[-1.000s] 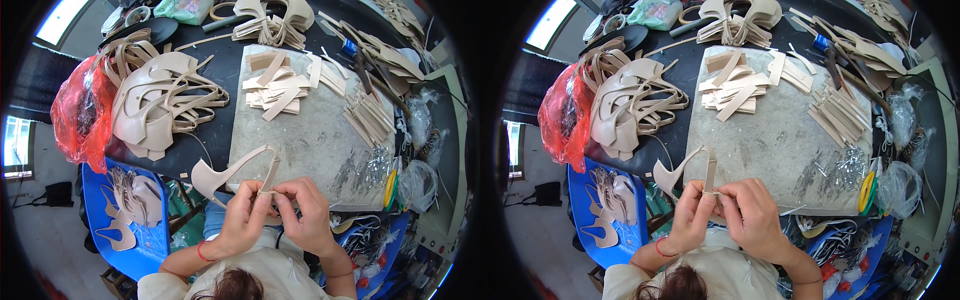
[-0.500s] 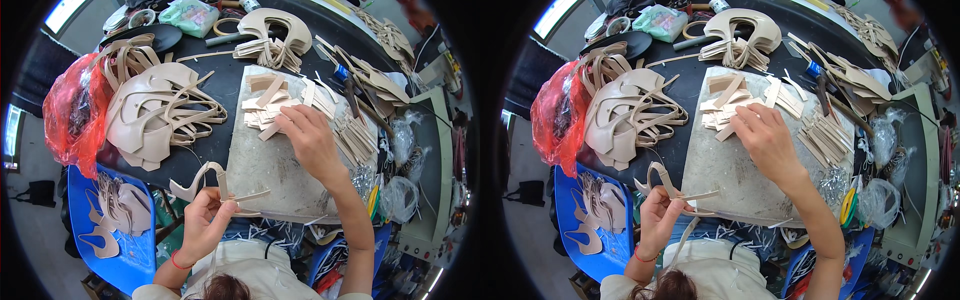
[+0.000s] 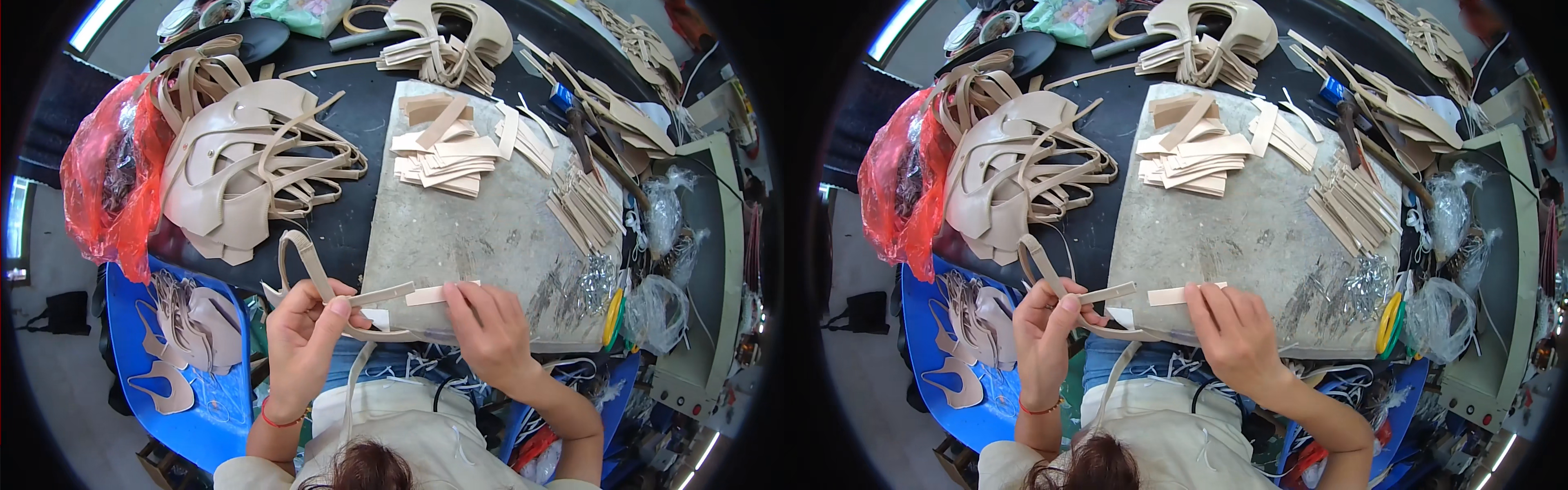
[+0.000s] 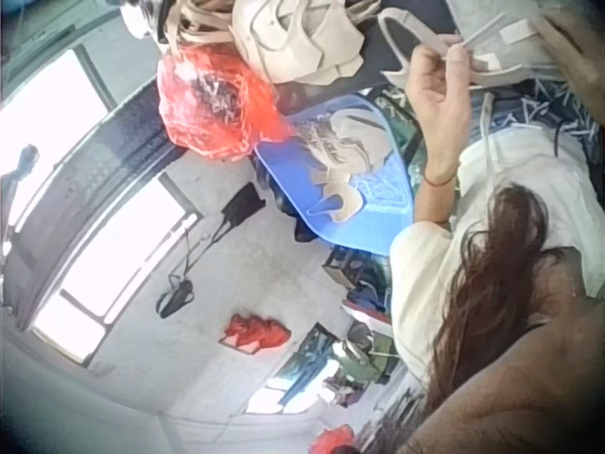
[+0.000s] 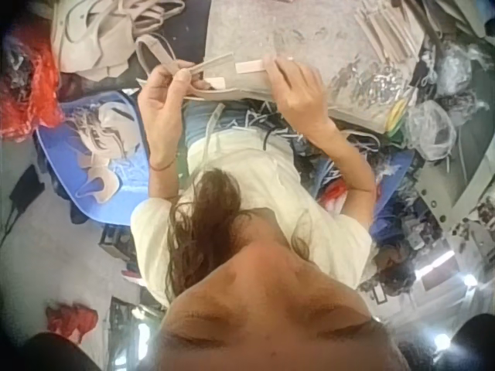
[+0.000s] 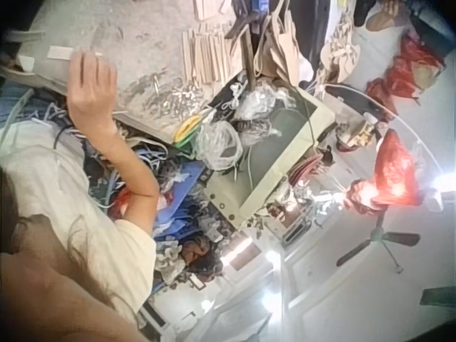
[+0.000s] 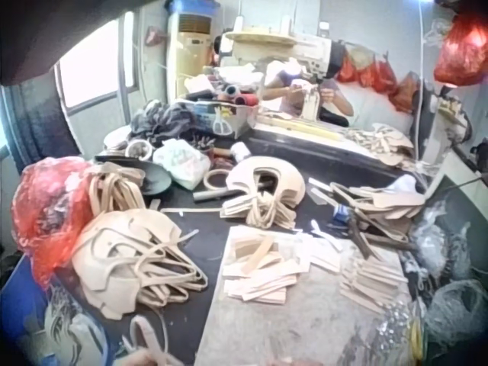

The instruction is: The person assembles beige shoe components by hand, repeatedly picking up small rectangular strips and attaching them to the edges of larger curved shoe parts. The person handles the parts one at a time, aligning the strips and placing them onto the main body of the shoe component.

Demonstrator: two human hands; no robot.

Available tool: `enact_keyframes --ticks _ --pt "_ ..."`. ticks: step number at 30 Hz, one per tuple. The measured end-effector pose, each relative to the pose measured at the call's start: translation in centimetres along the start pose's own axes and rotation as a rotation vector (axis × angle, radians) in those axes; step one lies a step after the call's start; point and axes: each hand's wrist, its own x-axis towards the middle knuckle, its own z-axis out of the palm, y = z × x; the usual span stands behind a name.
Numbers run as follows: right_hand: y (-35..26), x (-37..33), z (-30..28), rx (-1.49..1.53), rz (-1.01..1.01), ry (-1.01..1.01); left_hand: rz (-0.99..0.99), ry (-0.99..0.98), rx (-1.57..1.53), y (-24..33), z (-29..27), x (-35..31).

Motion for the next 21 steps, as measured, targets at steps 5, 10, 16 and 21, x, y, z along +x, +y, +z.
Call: enact_keyframes --ticks 5,10,16,21 --pt "1.7 0.7 -3.0 0.644 0.528 0.091 -0.083 -0.136 0.025 -0.2 3.4 0.1" --pt "2.3 0.6 -2.8 1.012 0.733 -0.072 -0.099 -0.131 0.114 -2.8 6.0 0.8" --pt "2.7 0.7 -1.6 0.930 0.810 -0.137 0.157 -0.062 0.649 -2.8 6.7 1.2" --pt "2.2 1.2 -1.3 0.799 0.754 -0.107 0.083 0.012 0.651 -3.1 7.1 1.3"
